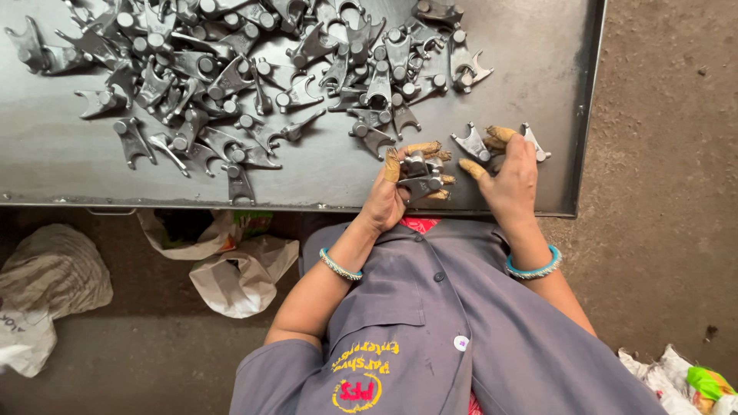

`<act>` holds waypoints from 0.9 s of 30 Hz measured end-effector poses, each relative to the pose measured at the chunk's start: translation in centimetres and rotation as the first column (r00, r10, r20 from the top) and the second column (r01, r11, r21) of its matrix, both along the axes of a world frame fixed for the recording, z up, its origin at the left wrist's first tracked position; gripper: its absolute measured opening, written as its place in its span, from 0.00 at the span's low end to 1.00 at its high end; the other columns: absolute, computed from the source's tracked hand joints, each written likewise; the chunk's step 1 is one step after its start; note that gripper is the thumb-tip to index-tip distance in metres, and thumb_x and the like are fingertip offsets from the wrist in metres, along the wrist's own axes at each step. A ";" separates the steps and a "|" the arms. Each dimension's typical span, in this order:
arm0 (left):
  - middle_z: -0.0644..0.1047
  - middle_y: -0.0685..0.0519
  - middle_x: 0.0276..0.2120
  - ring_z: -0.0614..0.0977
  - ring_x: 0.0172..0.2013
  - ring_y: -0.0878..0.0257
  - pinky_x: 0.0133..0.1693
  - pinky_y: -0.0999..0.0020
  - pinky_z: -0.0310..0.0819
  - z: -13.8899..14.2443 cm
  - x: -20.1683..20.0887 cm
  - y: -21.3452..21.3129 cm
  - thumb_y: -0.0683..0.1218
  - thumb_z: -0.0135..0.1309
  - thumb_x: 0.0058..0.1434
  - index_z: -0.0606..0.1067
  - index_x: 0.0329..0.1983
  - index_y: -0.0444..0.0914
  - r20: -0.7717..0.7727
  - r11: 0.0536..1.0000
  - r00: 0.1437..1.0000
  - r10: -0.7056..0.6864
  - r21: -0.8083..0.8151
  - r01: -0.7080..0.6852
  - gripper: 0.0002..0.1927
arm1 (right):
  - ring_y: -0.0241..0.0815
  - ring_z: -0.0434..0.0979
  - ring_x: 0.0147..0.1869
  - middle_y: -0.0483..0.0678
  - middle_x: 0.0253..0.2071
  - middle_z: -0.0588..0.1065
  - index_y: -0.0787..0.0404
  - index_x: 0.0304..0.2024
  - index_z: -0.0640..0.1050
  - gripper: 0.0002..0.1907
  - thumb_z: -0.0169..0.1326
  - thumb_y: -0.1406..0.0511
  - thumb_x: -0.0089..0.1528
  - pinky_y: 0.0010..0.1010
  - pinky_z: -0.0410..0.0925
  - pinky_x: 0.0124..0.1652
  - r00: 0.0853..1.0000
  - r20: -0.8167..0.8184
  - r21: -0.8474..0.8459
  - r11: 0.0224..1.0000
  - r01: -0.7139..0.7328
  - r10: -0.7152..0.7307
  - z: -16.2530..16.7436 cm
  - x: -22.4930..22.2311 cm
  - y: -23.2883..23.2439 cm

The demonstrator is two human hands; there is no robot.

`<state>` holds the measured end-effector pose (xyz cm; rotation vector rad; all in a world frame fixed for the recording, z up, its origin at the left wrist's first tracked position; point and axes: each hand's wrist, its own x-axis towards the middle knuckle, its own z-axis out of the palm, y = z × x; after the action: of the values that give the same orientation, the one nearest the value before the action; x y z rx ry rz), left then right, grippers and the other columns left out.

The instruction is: The person picks up fork-shaped metal castings one at a time from a pile on a metal table, turns each casting over in both hands to view its surfaces, and sets it back down or places it into a white bag beside the pile.

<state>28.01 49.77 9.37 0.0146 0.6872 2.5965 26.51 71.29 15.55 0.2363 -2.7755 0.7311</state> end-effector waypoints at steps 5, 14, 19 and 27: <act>0.74 0.43 0.60 0.81 0.56 0.48 0.53 0.47 0.81 0.4 -0.2 0.2 0.66 0.40 0.72 0.62 0.70 0.33 -0.004 1.000 1.000 -0.030 -0.007 0.030 0.37 | 0.50 0.74 0.48 0.54 0.46 0.72 0.65 0.52 0.73 0.27 0.73 0.67 0.55 0.40 0.71 0.47 0.997 0.057 -0.214 0.975 0.057 -0.046 -1.0 -0.7 0.3; 0.76 0.42 0.57 0.82 0.54 0.49 0.52 0.49 0.83 -0.2 -0.2 0.5 0.65 0.43 0.72 0.63 0.69 0.32 0.042 0.998 0.999 -0.033 -0.059 0.035 0.36 | 0.41 0.74 0.49 0.48 0.47 0.72 0.65 0.50 0.68 0.34 0.78 0.70 0.51 0.31 0.71 0.48 0.999 0.046 -0.489 0.871 0.044 -0.025 -2.0 -0.6 1.7; 0.76 0.42 0.56 0.82 0.54 0.52 0.53 0.50 0.82 -0.5 -0.1 0.6 0.64 0.44 0.73 0.64 0.69 0.33 0.068 0.995 0.997 -0.023 -0.100 0.030 0.35 | 0.35 0.74 0.53 0.43 0.50 0.71 0.57 0.52 0.65 0.36 0.76 0.73 0.52 0.29 0.73 0.53 0.985 0.129 -0.858 0.512 0.051 0.117 -2.5 -0.4 1.9; 0.77 0.41 0.56 0.82 0.54 0.52 0.51 0.50 0.83 -0.2 -0.2 0.6 0.64 0.47 0.72 0.66 0.67 0.32 0.065 0.993 0.998 -0.023 -0.112 0.030 0.34 | 0.39 0.76 0.47 0.48 0.45 0.76 0.59 0.51 0.73 0.13 0.61 0.67 0.67 0.31 0.72 0.43 0.877 0.302 -0.934 -0.067 0.350 0.373 -3.6 -0.5 3.0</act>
<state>27.79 50.42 9.18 -0.0935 0.8036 2.5176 26.04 74.33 11.99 -0.3258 -1.5284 2.9461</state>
